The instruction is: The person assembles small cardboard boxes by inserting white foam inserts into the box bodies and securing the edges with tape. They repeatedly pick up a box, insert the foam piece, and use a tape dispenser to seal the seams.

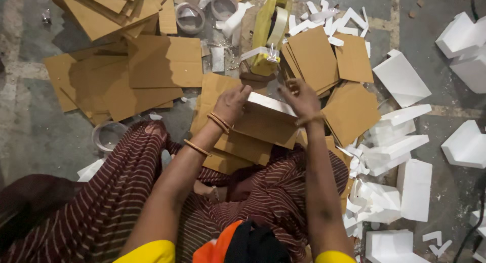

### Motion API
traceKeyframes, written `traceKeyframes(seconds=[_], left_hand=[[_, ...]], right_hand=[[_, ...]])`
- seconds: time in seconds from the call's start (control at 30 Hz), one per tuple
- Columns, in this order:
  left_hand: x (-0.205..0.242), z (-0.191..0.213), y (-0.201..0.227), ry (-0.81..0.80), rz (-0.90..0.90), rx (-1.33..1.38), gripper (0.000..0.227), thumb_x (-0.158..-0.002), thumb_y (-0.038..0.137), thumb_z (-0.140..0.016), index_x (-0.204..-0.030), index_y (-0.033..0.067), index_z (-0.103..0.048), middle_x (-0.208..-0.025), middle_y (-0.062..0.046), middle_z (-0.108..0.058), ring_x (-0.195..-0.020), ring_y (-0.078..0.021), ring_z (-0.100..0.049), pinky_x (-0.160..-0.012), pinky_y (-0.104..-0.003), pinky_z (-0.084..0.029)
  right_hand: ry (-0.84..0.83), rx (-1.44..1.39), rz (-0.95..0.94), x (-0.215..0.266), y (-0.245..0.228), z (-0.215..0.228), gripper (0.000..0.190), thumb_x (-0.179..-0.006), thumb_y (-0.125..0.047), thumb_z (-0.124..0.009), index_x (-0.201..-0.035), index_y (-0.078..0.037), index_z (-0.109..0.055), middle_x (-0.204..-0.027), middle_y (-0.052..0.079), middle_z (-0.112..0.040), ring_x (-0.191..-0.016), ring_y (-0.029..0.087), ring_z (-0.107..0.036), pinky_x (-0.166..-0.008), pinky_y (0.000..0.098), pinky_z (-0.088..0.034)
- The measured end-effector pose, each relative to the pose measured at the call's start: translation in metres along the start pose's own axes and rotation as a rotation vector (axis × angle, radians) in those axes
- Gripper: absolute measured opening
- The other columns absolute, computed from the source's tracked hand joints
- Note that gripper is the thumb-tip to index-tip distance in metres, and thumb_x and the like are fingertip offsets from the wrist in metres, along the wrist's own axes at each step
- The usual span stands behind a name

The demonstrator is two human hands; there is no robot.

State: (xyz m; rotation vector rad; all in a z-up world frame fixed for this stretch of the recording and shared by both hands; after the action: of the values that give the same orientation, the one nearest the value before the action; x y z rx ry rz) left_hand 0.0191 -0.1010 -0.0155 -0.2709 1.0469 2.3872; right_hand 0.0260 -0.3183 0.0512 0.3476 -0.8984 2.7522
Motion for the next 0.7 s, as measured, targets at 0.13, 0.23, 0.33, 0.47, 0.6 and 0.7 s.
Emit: traceKeyframes(seconds=[0.13, 0.23, 0.33, 0.47, 0.6, 0.7], left_hand=[[0.0, 0.004, 0.005, -0.033, 0.063, 0.06, 0.045, -0.073, -0.006, -0.064, -0.114, 0.0105, -0.056, -0.097, -0.015, -0.062, -0.094, -0.0407, -0.063, -0.079, -0.05, -0.052], [0.002, 0.012, 0.01, -0.105, 0.188, 0.13, 0.057, -0.071, -0.001, -0.073, -0.123, 0.0142, -0.055, -0.107, -0.015, -0.065, -0.102, -0.0401, -0.064, -0.084, -0.047, -0.053], [-0.001, 0.027, 0.015, -0.092, 0.356, 0.373, 0.079, -0.071, 0.01, -0.083, -0.141, 0.0165, -0.048, -0.115, -0.017, -0.067, -0.107, -0.0365, -0.067, -0.088, -0.043, -0.054], [-0.018, 0.049, 0.045, 0.108, 0.362, 0.689, 0.078, -0.084, 0.02, -0.083, -0.15, 0.0119, -0.043, -0.129, -0.017, -0.066, -0.119, -0.0296, -0.069, -0.098, -0.038, -0.058], [-0.026, 0.074, 0.088, 0.175, 0.129, 0.543, 0.063, -0.084, 0.023, -0.086, -0.137, 0.0077, -0.054, -0.118, -0.016, -0.071, -0.106, -0.0306, -0.074, -0.091, -0.04, -0.059], [-0.029, 0.082, 0.084, 0.038, 0.228, 0.314, 0.053, -0.083, 0.013, -0.072, -0.134, 0.0049, -0.057, -0.115, -0.019, -0.068, -0.093, -0.0378, -0.069, -0.078, -0.046, -0.055]], right_hand=[[-0.033, 0.359, 0.271, 0.034, -0.016, -0.026, 0.063, -0.075, -0.031, -0.083, -0.13, -0.011, -0.061, -0.118, 0.012, -0.069, -0.108, 0.03, -0.066, -0.095, 0.0431, -0.051], [0.219, 0.472, 0.486, 0.061, -0.022, -0.019, 0.058, -0.069, -0.017, -0.08, -0.124, -0.013, -0.064, -0.112, 0.01, -0.07, -0.1, 0.03, -0.066, -0.087, 0.0448, -0.05], [0.461, 0.336, 0.469, 0.079, -0.016, -0.002, 0.059, -0.068, -0.006, -0.071, -0.126, -0.015, -0.065, -0.109, 0.007, -0.071, -0.096, 0.025, -0.066, -0.092, 0.0455, -0.048], [0.656, -0.296, 0.256, 0.101, 0.015, 0.008, 0.046, -0.085, -0.008, -0.066, -0.131, -0.01, -0.064, -0.107, 0.01, -0.066, -0.095, 0.022, -0.062, -0.088, 0.0345, -0.052], [0.545, -1.047, 0.183, 0.086, 0.034, -0.023, 0.038, -0.096, -0.011, -0.065, -0.133, -0.002, -0.057, -0.119, 0.01, -0.065, -0.105, 0.02, -0.062, -0.09, 0.0344, -0.052], [0.283, -1.038, -0.012, 0.078, 0.055, -0.056, 0.041, -0.096, -0.012, -0.062, -0.135, -0.001, -0.057, -0.119, 0.01, -0.065, -0.098, 0.021, -0.061, -0.078, 0.0358, -0.052]])
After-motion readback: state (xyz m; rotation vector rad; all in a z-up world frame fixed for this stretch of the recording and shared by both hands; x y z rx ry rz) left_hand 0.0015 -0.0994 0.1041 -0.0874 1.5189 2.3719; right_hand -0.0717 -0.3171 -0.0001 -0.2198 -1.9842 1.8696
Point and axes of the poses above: each hand's wrist, its own x-axis away from the middle knuckle, its own z-axis out of the back of the hand, y = z × x, the point moved 7 cm from there along -x, towards the middle knuckle
